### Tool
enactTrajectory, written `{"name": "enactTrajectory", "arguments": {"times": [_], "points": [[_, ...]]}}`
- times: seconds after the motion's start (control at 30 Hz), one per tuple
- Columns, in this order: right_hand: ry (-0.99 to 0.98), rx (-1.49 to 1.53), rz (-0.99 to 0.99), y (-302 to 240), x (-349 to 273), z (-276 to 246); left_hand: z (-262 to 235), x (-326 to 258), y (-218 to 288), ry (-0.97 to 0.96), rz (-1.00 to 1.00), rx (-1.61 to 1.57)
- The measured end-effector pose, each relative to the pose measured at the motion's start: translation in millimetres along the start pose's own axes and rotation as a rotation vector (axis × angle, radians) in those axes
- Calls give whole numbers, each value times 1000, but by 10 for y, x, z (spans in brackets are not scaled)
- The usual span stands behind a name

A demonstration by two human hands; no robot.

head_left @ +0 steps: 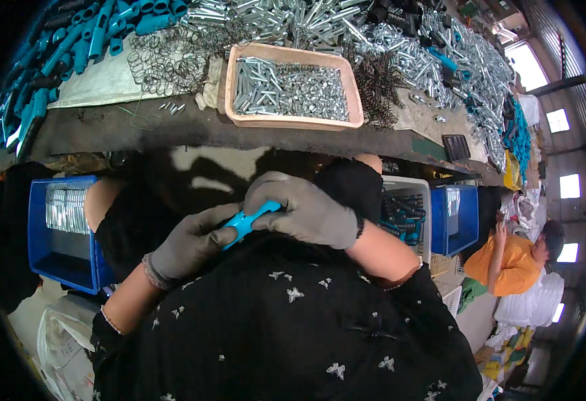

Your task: Assemble mechanical handles by inserting metal cores into plastic sleeves and adding springs and pins.

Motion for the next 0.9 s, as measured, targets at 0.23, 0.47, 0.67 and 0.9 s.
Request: {"name": "enactTrajectory", "arguments": {"times": [0.23, 0.47, 0.67, 0.9], "points": [[302, -817, 14, -257, 512, -1280, -60, -82, 284, 86, 191, -139], [124, -885, 245, -29, 706, -1264, 21, -25, 561, 295, 195, -179], [207, -693, -121, -16, 707, -1285, -69, 81, 611, 181, 84, -126], [-105, -847, 219, -14, 761, -1459, 25, 155, 618, 185, 128, -279]]}}
Point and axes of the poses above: each hand's wrist, its own x-axis towards the middle knuckle, its own z-axis out of the palm, y = z × x, the point moved 2 cm from there along x, towards the middle knuckle, and after that the axes turned 4 degrees about x, right-handed, at the moved point
